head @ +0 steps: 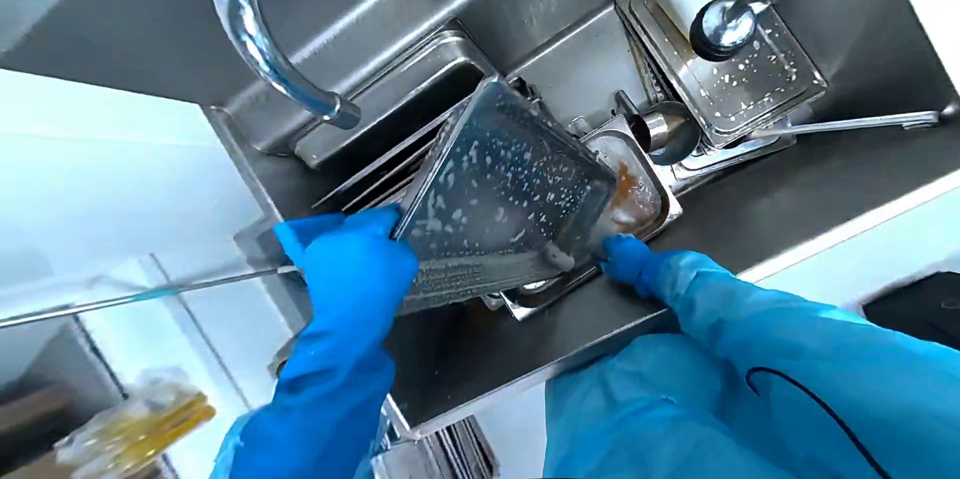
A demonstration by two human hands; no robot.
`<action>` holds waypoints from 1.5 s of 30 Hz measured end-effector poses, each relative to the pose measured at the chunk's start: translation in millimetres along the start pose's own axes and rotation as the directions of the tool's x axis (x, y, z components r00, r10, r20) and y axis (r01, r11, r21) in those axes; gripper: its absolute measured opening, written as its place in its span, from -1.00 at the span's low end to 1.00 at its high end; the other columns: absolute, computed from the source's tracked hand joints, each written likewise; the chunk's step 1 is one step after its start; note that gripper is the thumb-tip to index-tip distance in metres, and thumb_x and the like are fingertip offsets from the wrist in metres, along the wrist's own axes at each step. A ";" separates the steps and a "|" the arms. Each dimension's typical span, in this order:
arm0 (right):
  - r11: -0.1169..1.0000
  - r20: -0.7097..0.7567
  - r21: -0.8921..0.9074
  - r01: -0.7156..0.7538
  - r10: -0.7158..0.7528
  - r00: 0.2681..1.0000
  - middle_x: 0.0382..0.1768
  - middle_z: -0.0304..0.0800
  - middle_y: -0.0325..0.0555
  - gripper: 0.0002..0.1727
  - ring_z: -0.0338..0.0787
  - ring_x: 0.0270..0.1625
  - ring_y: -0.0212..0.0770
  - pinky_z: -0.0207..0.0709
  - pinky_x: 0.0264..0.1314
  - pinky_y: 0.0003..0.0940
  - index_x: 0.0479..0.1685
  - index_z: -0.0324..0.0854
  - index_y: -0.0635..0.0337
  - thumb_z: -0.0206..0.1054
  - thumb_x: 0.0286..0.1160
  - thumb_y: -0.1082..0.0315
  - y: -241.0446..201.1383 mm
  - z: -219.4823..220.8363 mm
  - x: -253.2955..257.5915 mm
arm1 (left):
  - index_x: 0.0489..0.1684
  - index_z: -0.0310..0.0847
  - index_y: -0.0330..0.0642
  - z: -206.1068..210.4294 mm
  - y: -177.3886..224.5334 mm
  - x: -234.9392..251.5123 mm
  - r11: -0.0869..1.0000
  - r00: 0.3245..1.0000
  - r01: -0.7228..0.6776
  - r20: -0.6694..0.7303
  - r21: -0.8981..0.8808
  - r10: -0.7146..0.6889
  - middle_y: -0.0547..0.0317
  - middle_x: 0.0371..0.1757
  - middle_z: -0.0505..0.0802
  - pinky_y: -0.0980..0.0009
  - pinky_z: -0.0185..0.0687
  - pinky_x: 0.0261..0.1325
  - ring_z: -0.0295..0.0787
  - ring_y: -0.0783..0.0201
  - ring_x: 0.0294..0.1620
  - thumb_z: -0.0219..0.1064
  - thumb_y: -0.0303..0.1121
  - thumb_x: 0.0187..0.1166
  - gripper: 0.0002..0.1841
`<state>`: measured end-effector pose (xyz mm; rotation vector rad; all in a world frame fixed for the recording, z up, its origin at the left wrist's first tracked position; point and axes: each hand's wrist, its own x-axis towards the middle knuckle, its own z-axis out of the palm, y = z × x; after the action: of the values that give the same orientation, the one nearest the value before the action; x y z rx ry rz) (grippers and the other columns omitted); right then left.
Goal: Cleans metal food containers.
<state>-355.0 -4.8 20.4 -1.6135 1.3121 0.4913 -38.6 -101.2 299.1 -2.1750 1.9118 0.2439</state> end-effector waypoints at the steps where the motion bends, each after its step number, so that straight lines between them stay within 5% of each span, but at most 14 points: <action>1: 0.999 -0.031 -0.007 0.034 -0.034 0.999 0.13 0.82 0.16 -0.48 0.75 0.32 0.19 0.56 0.44 0.24 0.11 0.73 0.20 0.37 0.51 -0.10 -0.1 0.2 2.9 | -0.25 0.75 -0.23 0.1 8.8 10.9 1.000 1.000 0.016 0.015 0.012 -0.016 -0.25 -0.15 0.85 -0.47 0.51 -0.14 0.79 -0.38 -0.08 0.35 -0.52 0.40 -0.90; 5: 0.998 -0.106 -0.027 0.064 -0.067 0.992 0.15 0.81 0.17 -0.49 0.76 0.32 0.19 0.58 0.39 0.25 0.14 0.71 0.22 0.36 0.56 -0.08 -4.3 -0.8 30.0 | 0.06 0.80 -0.10 10.2 30.4 38.4 0.997 0.997 0.047 -0.050 -0.061 -0.050 -0.23 0.10 0.85 -0.54 0.51 -0.07 0.78 -0.38 0.07 0.38 -0.39 0.47 -0.75; 10: 1.000 -0.143 -0.011 -0.024 0.022 0.989 0.17 0.82 0.11 -0.54 0.79 0.27 0.18 0.65 0.25 0.28 0.17 0.72 0.10 0.38 0.53 -0.06 8.6 15.3 81.1 | 0.10 0.70 -0.15 51.8 16.1 34.7 0.963 0.928 0.196 -0.282 -0.184 -0.243 -0.23 0.05 0.83 -0.40 0.52 0.13 0.77 -0.27 0.12 0.39 -0.05 0.55 -0.62; 13: 1.000 -0.088 -0.007 0.026 -0.027 0.996 0.19 0.81 0.07 -0.54 0.77 0.31 0.14 0.64 0.31 0.24 0.20 0.73 0.07 0.41 0.51 -0.05 13.0 29.9 99.7 | 0.35 0.52 -0.29 123.1 12.2 19.0 0.736 0.791 0.320 -0.260 -0.597 -0.555 -0.01 0.17 0.80 0.21 0.68 0.30 0.78 0.27 0.17 0.52 0.00 0.48 -0.36; 17: 0.989 -0.100 -0.016 0.148 -0.149 0.984 0.15 0.82 0.09 -0.52 0.78 0.29 0.13 0.64 0.32 0.24 0.16 0.74 0.10 0.40 0.53 -0.09 19.3 48.5 104.5 | 0.49 0.43 -0.32 241.1 65.1 0.8 0.376 0.808 0.300 0.024 -0.877 -0.588 -0.08 0.16 0.79 0.12 0.89 0.12 0.88 0.18 0.03 0.35 -0.05 0.68 -0.41; 19: 0.979 -0.093 -0.076 0.188 -0.195 0.976 0.17 0.82 0.07 -0.53 0.78 0.28 0.12 0.64 0.31 0.22 0.19 0.73 0.10 0.42 0.52 -0.05 16.3 49.6 105.0 | 0.59 0.39 -0.28 271.9 101.8 -3.4 0.452 0.837 0.393 0.108 -0.801 -0.536 -0.12 0.30 0.76 0.09 0.71 0.38 0.78 0.13 0.26 0.33 0.04 0.67 -0.33; 21: 0.970 -0.074 -0.124 0.208 -0.218 0.973 0.18 0.81 0.07 -0.54 0.78 0.28 0.13 0.63 0.31 0.23 0.22 0.71 0.10 0.45 0.49 0.00 9.2 52.4 105.5 | 0.67 0.32 -0.29 290.8 121.8 2.7 0.508 0.793 0.533 0.191 -0.677 -0.579 -0.22 0.38 0.75 -0.12 0.54 0.51 0.70 -0.07 0.43 0.40 0.22 0.51 -0.12; 24: 0.974 -0.038 -0.124 0.191 -0.197 0.980 0.17 0.81 0.04 -0.52 0.78 0.27 0.10 0.64 0.29 0.20 0.23 0.70 0.09 0.46 0.45 -0.01 -11.8 59.8 104.1 | 0.49 0.52 -0.27 311.8 124.5 12.8 0.498 0.738 0.550 0.110 -0.671 -0.666 -0.16 0.21 0.85 -0.10 0.62 0.40 0.79 -0.03 0.30 0.37 0.10 0.57 -0.32; 28: 0.984 -0.032 -0.079 0.162 -0.165 0.986 0.03 0.82 0.03 -0.58 0.82 0.14 0.08 0.70 0.17 0.18 0.05 0.73 0.12 0.46 0.40 0.00 -45.9 77.3 98.0 | 0.22 0.70 -0.23 321.1 110.3 1.3 0.542 0.776 0.474 0.037 -0.694 -0.630 -0.07 -0.01 0.91 -0.04 0.71 0.24 0.87 0.08 0.11 0.34 0.03 0.64 -0.51; 31: 0.949 0.004 -0.289 0.127 -0.132 0.991 0.03 0.83 0.07 -0.71 0.82 0.10 0.18 0.68 0.04 0.33 0.00 0.78 0.07 0.51 0.34 0.18 -11.8 56.2 93.4 | 0.13 0.74 -0.30 321.2 90.2 5.0 0.610 0.824 0.473 0.075 -0.636 -0.561 -0.16 -0.02 0.92 -0.04 0.68 0.25 0.89 0.02 0.09 0.37 -0.02 0.60 -0.53; 34: 0.846 -0.024 -0.532 -0.034 0.025 0.999 0.02 0.79 0.23 -0.80 0.78 0.12 0.31 0.62 0.03 0.38 -0.08 0.75 0.24 0.46 0.32 0.51 37.6 20.0 90.4 | 0.17 0.70 -0.37 314.4 79.1 11.1 0.663 0.866 0.473 0.166 -0.581 -0.473 -0.27 0.01 0.89 -0.14 0.63 0.30 0.87 -0.13 0.12 0.33 -0.06 0.62 -0.52; 36: 0.801 -0.033 -0.585 -0.128 0.134 0.990 0.02 0.78 0.29 -0.83 0.77 0.13 0.34 0.60 0.07 0.37 -0.08 0.73 0.33 0.42 0.36 0.53 46.2 13.9 88.2 | 0.18 0.69 -0.39 316.0 77.1 11.6 0.680 0.881 0.456 0.182 -0.574 -0.437 -0.27 0.01 0.89 -0.15 0.65 0.27 0.88 -0.15 0.12 0.32 -0.06 0.63 -0.51; 39: 0.869 -0.028 -0.430 -0.244 0.257 0.966 0.09 0.77 0.33 -0.65 0.76 0.19 0.37 0.61 0.10 0.42 0.02 0.70 0.34 0.49 0.33 0.29 9.1 29.4 84.2 | 0.19 0.70 -0.37 316.1 80.2 12.1 0.665 0.876 0.460 0.178 -0.588 -0.449 -0.23 -0.01 0.91 -0.10 0.67 0.26 0.89 -0.11 0.11 0.32 -0.08 0.63 -0.53; 45: 0.980 0.170 0.087 -0.179 0.163 0.972 0.06 0.82 0.21 -0.58 0.82 0.19 0.23 0.68 0.14 0.38 0.10 0.71 0.19 0.38 0.48 0.05 -89.5 73.9 109.1 | 0.04 0.74 -0.42 326.6 71.2 3.5 0.674 0.897 0.374 0.065 -0.637 -0.436 -0.28 -0.06 0.88 -0.10 0.69 0.20 0.87 -0.12 0.04 0.38 -0.16 0.60 -0.60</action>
<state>-218.3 -2.1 -61.3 -1.3537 1.3374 0.6366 -99.0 -20.4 -19.6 -3.0323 1.4312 0.8256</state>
